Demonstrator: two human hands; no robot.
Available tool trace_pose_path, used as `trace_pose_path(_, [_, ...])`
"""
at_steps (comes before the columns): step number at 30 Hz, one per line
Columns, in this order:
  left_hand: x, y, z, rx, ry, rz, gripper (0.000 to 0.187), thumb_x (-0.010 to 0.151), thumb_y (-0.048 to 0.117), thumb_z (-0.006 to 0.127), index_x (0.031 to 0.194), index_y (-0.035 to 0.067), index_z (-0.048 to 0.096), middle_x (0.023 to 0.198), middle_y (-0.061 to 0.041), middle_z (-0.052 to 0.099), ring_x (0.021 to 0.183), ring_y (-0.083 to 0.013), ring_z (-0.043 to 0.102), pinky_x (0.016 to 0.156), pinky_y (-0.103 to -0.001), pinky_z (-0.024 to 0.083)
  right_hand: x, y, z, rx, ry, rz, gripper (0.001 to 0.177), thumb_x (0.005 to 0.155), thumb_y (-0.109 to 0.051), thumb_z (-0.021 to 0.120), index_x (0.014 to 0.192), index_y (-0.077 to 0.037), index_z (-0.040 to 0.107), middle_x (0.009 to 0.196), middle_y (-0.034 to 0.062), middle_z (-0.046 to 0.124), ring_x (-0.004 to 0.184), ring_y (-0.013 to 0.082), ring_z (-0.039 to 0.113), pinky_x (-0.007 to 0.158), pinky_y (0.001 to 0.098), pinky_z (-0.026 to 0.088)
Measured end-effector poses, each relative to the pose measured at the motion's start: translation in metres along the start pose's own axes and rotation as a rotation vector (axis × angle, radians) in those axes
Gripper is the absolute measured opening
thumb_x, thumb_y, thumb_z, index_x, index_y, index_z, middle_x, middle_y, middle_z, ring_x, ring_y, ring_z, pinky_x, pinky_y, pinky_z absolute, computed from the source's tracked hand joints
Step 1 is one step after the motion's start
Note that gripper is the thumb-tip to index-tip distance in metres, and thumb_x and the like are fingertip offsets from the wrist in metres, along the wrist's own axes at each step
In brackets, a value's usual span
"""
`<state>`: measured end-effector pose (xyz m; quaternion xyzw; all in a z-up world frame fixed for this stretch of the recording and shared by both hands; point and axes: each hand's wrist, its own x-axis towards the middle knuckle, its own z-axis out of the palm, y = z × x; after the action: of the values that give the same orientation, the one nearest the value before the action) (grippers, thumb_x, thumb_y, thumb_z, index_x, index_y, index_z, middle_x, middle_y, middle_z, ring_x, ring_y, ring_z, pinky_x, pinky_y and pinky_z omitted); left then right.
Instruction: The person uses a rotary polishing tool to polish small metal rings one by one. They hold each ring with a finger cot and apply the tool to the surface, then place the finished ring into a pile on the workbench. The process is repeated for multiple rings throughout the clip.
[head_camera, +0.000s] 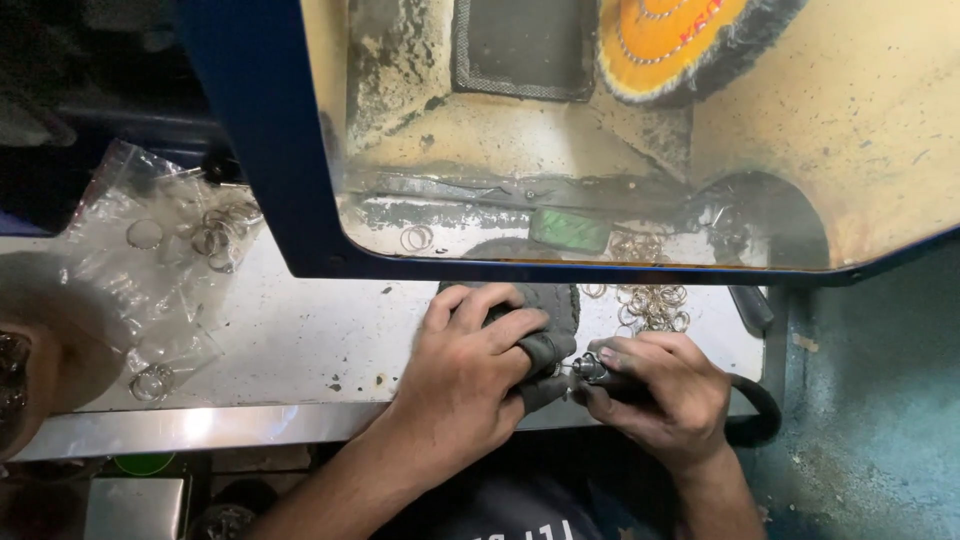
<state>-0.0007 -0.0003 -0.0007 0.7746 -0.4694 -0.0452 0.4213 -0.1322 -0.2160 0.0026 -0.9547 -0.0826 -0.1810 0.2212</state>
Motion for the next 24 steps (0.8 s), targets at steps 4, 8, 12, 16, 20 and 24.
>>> trace_pose_path(4, [0.0002,-0.0002,0.0005,0.0,0.026,0.007,0.016,0.071,0.019,0.078,0.084,0.009,0.077,0.116,0.001,0.071,0.117,-0.0302,0.058,0.097,-0.049,0.038,-0.0002,-0.0017,-0.002,0.001,0.009,0.022,0.036,0.087,-0.027,0.081,0.112,-0.005,0.066,0.107,0.0111,0.078,0.087,0.029,0.072,0.081,0.036,0.06])
trace_pose_path(8, [0.0011,0.0001,-0.001,-0.004,0.014,0.008,0.016,0.071,0.019,0.08,0.084,0.009,0.076,0.115,0.002,0.071,0.116,-0.0299,0.058,0.096,-0.048,0.037,-0.0001,-0.0013,0.0002,0.001,0.005,0.007,0.036,0.087,-0.026,0.081,0.111,-0.004,0.067,0.105,0.012,0.077,0.086,0.0293,0.072,0.08,0.0364,0.06])
trace_pose_path(12, [0.0023,0.0013,-0.0018,0.003,0.022,0.012,0.016,0.076,0.022,0.081,0.082,0.009,0.074,0.113,0.001,0.071,0.115,-0.0299,0.058,0.095,-0.048,0.038,0.0027,-0.0021,-0.0001,0.022,-0.001,0.01,0.033,0.087,-0.026,0.08,0.107,-0.004,0.066,0.103,0.0134,0.077,0.085,0.0305,0.073,0.079,0.0368,0.06])
trace_pose_path(16, [-0.0006,0.0001,-0.0011,-0.012,-0.019,-0.013,0.023,0.055,0.009,0.074,0.077,0.006,0.075,0.118,0.001,0.07,0.119,-0.0304,0.055,0.098,-0.05,0.036,0.0053,-0.0034,-0.0014,-0.005,0.008,-0.02,0.036,0.088,-0.029,0.08,0.11,-0.004,0.066,0.105,0.012,0.077,0.087,0.0296,0.073,0.079,0.0378,0.06])
trace_pose_path(20, [0.0003,-0.0001,-0.0005,-0.018,-0.011,0.001,0.02,0.056,0.01,0.073,0.076,0.005,0.074,0.117,0.001,0.071,0.118,-0.0309,0.056,0.097,-0.05,0.037,0.0025,-0.0027,-0.0007,0.014,-0.001,0.012,0.033,0.088,-0.026,0.079,0.109,-0.004,0.067,0.104,0.013,0.077,0.085,0.0302,0.072,0.078,0.0374,0.059])
trace_pose_path(24, [0.0018,0.0014,-0.0032,-0.02,-0.001,0.002,0.018,0.069,0.016,0.079,0.085,0.009,0.077,0.116,0.001,0.071,0.116,-0.03,0.057,0.096,-0.049,0.037,-0.0022,-0.0026,-0.0016,-0.05,0.045,0.023,0.033,0.087,-0.028,0.08,0.104,-0.003,0.067,0.103,0.0123,0.078,0.085,0.0296,0.072,0.081,0.0384,0.058])
